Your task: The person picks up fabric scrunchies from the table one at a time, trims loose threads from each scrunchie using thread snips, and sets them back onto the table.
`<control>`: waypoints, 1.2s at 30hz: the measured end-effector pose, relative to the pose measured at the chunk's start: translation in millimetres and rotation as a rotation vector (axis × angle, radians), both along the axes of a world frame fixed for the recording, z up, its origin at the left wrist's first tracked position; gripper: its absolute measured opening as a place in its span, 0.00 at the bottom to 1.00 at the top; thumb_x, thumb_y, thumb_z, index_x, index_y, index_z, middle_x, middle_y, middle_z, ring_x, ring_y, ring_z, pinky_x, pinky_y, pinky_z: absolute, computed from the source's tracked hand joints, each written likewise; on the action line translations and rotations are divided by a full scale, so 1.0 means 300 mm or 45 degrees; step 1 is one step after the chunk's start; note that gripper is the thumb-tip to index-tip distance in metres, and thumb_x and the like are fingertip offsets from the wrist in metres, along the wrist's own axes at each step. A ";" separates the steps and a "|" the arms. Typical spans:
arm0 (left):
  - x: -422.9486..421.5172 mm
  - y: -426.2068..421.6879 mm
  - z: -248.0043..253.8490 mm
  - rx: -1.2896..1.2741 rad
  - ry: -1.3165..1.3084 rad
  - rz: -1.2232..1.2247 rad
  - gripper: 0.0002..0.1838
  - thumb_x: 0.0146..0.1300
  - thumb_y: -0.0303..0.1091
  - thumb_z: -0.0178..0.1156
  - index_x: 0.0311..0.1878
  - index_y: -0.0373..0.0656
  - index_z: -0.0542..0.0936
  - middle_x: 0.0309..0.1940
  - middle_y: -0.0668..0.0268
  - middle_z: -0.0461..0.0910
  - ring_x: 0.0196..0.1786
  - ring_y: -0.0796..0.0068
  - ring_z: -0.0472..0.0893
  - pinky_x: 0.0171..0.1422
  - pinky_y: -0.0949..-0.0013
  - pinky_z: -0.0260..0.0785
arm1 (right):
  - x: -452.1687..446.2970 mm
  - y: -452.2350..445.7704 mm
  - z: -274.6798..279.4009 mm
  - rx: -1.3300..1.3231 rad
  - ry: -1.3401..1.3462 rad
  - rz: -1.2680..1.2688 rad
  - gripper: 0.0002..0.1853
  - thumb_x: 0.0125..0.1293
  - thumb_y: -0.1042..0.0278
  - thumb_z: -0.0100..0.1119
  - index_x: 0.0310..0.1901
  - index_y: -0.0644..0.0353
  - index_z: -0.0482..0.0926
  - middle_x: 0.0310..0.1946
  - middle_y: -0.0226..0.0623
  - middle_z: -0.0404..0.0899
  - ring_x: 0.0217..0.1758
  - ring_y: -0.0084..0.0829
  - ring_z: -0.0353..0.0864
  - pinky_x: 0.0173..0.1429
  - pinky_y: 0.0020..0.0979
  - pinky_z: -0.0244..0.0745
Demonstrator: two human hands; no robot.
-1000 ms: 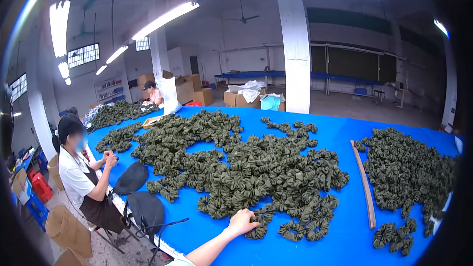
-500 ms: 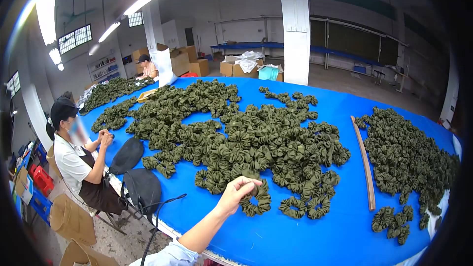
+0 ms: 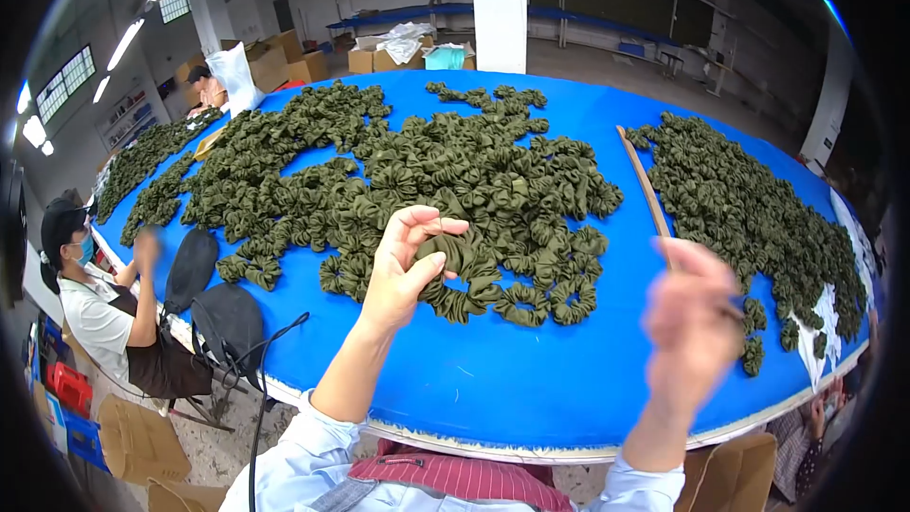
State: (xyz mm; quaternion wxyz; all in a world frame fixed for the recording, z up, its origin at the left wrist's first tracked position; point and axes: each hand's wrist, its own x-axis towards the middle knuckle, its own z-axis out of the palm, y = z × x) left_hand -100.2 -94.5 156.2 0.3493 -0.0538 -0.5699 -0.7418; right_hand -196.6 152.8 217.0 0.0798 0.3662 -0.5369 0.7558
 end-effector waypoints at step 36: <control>-0.017 0.082 0.025 -0.636 -0.147 -0.018 0.31 0.48 0.12 0.46 0.59 0.39 0.64 0.49 0.57 0.75 0.34 0.76 0.76 0.38 0.77 0.71 | -0.014 -0.244 -0.070 0.800 0.526 0.016 0.07 0.54 0.72 0.58 0.32 0.65 0.82 0.18 0.37 0.78 0.13 0.27 0.65 0.19 0.26 0.59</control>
